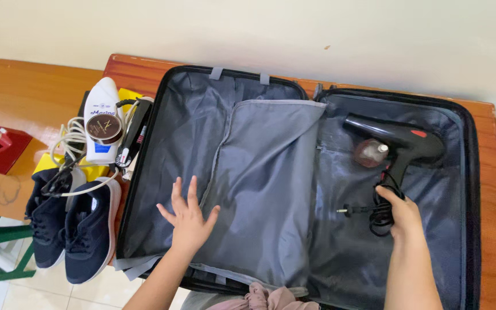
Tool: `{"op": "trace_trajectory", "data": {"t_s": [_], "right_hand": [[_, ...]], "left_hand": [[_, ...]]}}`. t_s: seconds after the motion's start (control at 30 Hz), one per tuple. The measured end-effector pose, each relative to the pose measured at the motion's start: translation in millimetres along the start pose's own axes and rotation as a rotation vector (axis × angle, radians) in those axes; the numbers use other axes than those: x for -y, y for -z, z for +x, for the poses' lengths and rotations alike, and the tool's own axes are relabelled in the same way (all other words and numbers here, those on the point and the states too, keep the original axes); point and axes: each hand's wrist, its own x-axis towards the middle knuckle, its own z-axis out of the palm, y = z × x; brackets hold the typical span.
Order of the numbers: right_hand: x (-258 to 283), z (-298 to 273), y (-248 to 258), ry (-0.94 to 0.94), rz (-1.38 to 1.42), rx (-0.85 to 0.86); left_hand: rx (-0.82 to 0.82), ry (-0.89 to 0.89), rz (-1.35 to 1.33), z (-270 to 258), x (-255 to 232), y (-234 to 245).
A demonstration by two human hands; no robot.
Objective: The person unpacks a suitcase placed on a wooden table, removing folded clothes, shoes, and personal care items one by one. Clothes are placed into a green laundry basket, while shoes and toiletries are set on the table. The suitcase is then closed.
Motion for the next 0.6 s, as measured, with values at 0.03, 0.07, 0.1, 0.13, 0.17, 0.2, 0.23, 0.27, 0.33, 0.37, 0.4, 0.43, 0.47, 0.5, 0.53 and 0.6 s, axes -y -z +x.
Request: {"op": "trace_trajectory", "data": {"t_s": [0.03,0.07,0.1,0.13,0.17,0.2,0.23,0.27,0.33,0.37,0.4,0.43,0.47,0.5,0.53,0.6], "right_hand": [[-0.3,0.1,3.8,-0.045,0.091,0.004],[0.3,-1.4,6.1,-0.090,0.182,0.008],[1.8,-5.1,6.8,-0.134,0.273,0.013],[3.6,-11.9,5.2,-0.118,0.351,-0.003],[4.5,-22.4,0.8,-0.102,0.429,-0.019],[6.9,-34.3,-6.0,-0.083,0.507,-0.033],[10.2,-48.4,-14.4,0.046,0.490,-0.071],[13.9,-64.9,-22.5,0.176,0.470,-0.111],[27.2,-100.4,-38.7,0.374,0.432,-0.127],[36.0,-118.9,-47.0,0.442,0.415,-0.103],[44.5,-136.8,-58.3,0.510,0.397,-0.076],[52.2,-155.4,-71.1,0.509,0.369,-0.048],[59.5,-173.9,-86.1,0.508,0.340,-0.017],[63.7,-193.4,-104.0,0.507,0.310,0.014],[65.5,-212.5,-124.9,0.506,0.263,0.053],[64.2,-247.5,-172.8,0.466,0.159,0.148]], "left_hand": [[-0.002,-0.002,-0.007,0.1,1.2,0.4],[-0.003,-0.004,-0.015,-0.6,2.8,0.8],[-0.004,-0.010,-0.023,-0.7,4.8,1.2],[-0.007,-0.015,-0.032,-0.4,7.2,1.6],[-0.009,-0.020,-0.041,-0.1,9.8,2.3],[-0.011,-0.025,-0.045,0.8,12.3,3.1],[-0.014,-0.030,-0.048,1.8,14.5,4.3],[-0.014,-0.037,-0.054,2.7,15.5,5.2],[-0.017,-0.038,-0.072,4.6,17.4,10.3],[-0.017,-0.039,-0.082,5.5,17.6,13.7],[-0.015,-0.047,-0.131,5.9,17.6,17.6],[-0.013,-0.055,-0.181,5.3,17.4,22.3],[-0.013,-0.060,-0.230,3.8,17.3,28.3],[0.006,-0.110,-0.307,2.7,17.3,35.2],[0.022,-0.157,-0.384,1.2,17.4,42.4],[0.142,-0.212,-0.649,-2.5,19.2,58.1]]}}
